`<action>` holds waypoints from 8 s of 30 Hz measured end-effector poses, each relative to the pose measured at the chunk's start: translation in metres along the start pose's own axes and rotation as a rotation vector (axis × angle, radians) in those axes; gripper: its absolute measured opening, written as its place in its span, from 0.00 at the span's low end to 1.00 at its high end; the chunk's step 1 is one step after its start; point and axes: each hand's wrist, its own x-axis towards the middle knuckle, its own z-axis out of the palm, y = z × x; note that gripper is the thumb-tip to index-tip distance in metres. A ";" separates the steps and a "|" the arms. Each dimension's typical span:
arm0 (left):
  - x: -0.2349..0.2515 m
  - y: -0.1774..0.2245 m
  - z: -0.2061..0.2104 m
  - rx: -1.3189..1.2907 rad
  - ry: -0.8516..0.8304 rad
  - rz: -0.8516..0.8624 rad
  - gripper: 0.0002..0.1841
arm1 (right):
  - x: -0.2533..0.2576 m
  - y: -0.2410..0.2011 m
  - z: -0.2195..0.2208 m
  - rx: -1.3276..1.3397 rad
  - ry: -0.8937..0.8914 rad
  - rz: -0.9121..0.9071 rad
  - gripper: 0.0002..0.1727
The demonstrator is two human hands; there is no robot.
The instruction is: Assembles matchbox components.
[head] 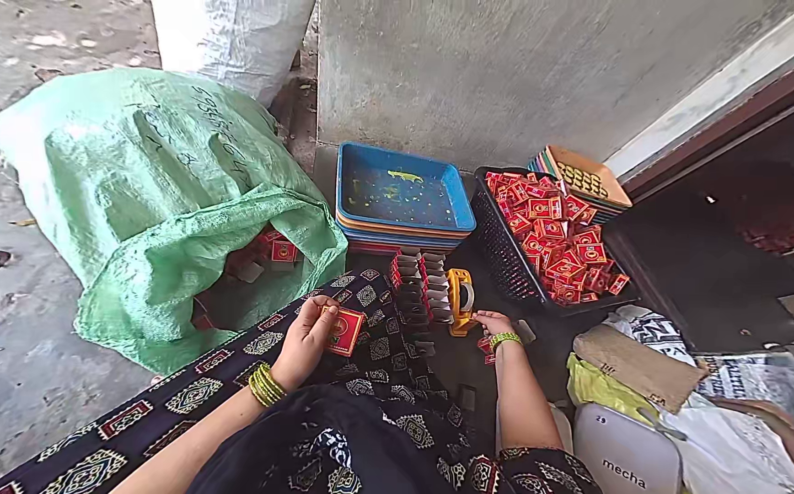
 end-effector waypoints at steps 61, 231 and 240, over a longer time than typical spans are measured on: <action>-0.002 -0.021 0.000 0.149 -0.074 0.051 0.45 | -0.161 -0.109 0.086 0.331 -0.269 -0.428 0.31; 0.002 -0.011 -0.001 0.148 -0.003 0.166 0.13 | -0.200 -0.124 0.106 0.518 -0.641 -0.599 0.17; 0.004 -0.009 -0.009 0.117 -0.019 0.222 0.16 | -0.253 -0.143 0.159 0.621 -0.842 -0.436 0.13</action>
